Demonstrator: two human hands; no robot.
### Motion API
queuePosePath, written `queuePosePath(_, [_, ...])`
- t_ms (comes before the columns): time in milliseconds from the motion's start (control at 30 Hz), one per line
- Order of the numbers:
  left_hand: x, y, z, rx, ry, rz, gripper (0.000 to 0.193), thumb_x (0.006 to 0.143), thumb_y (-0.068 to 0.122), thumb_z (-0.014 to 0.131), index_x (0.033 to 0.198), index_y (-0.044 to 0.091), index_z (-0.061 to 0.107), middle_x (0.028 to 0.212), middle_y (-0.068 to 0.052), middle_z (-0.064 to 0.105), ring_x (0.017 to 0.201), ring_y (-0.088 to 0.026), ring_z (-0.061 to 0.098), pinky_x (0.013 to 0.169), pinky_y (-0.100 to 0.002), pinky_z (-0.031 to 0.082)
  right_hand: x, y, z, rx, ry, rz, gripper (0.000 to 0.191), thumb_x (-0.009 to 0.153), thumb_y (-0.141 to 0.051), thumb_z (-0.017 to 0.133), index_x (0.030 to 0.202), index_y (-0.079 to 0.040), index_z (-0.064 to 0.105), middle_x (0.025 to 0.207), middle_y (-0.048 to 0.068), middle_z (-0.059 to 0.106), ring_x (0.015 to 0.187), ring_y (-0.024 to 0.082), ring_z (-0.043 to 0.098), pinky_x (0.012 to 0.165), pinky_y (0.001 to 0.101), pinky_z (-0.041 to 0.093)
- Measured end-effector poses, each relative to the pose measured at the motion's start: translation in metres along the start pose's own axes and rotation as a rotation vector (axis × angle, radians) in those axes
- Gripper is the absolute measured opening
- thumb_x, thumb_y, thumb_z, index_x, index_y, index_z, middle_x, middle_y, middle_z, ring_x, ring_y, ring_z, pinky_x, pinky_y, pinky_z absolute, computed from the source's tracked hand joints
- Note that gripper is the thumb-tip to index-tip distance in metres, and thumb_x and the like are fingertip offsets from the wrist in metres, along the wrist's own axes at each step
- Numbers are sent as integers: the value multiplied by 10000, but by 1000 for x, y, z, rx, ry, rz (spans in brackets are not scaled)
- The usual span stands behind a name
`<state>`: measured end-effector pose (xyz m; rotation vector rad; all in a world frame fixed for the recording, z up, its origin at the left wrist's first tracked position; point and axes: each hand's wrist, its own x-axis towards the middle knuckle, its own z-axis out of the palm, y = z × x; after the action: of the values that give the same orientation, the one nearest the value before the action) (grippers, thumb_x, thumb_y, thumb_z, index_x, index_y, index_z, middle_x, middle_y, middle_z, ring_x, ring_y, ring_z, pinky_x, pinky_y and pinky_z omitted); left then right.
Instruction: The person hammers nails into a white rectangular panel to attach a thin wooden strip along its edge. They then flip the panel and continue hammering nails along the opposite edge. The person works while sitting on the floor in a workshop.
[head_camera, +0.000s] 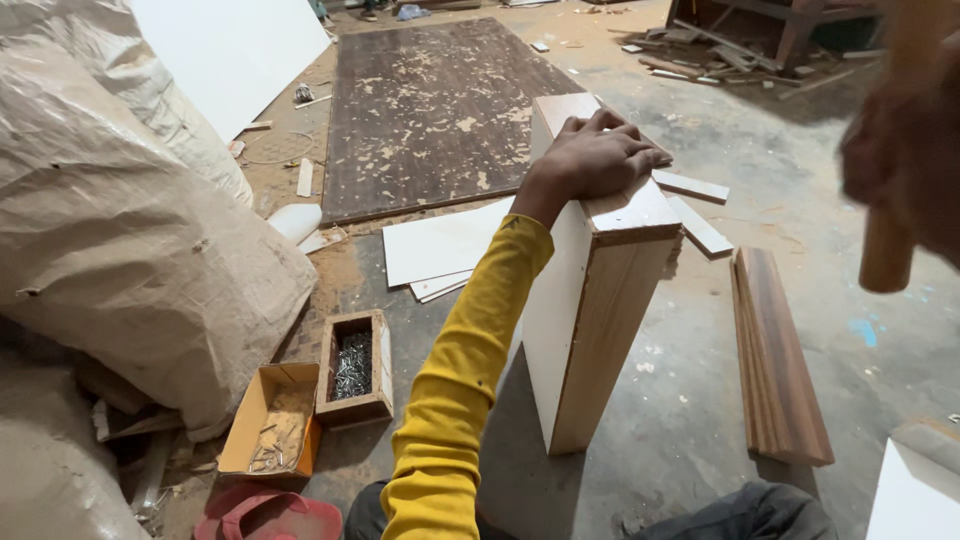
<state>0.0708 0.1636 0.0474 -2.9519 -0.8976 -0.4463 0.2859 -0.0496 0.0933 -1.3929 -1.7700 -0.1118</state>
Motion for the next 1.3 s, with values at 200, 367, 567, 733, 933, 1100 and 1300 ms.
queuePosePath(200, [13,-6,4,71,38,54,503,850,338,501,1335,314,631,1461,86,543,1403,-208,367,1115,-518,290,-33,16,24,-492,-323,-100,306,932,-371,697,1018,-86,625,470,51,485,356,194,494,417,403,411])
queuePosePath(367, [13,-2,1,-68,41,-44,432,1008,518,392,1297,326,650,1429,67,544,1405,-209,339,1171,-513,210,-122,46,76,85,87,109,199,1058,-235,597,1077,-37,598,656,33,510,544,112,487,511,304,427])
queuePosePath(567, [1,-13,11,-523,340,10,426,1093,471,395,1208,269,752,1346,36,730,1289,-179,674,1173,-354,484,-239,60,255,862,345,670,264,1020,-173,605,1161,50,592,758,46,570,599,158,573,507,362,497])
queuePosePath(733, [-43,3,38,-812,1088,213,478,1180,453,354,1476,132,549,1508,-80,541,1467,-255,467,1287,-388,340,-281,61,331,684,407,641,380,1012,-108,661,1362,30,605,1167,104,651,999,168,623,832,329,499])
queuePosePath(933, [-168,102,145,-638,1096,30,955,926,365,804,1640,109,223,1711,-200,216,1619,-387,235,1324,-518,316,-267,61,354,817,396,454,538,1013,-78,568,1528,-11,426,1512,106,526,1366,189,520,1086,321,441])
queuePosePath(1100, [-180,133,195,-650,1086,-434,1060,798,203,917,1613,43,259,1666,-211,328,1545,-401,351,1256,-501,356,-255,53,365,933,382,519,459,1056,-91,534,1501,0,464,1457,103,590,1324,186,561,1076,309,457])
queuePosePath(1300, [-187,131,218,-647,956,-600,1101,736,251,933,1577,6,266,1619,-230,347,1478,-414,389,1196,-460,381,-258,68,367,848,352,532,422,1043,-91,558,1451,9,516,1321,90,651,1175,150,608,978,283,506])
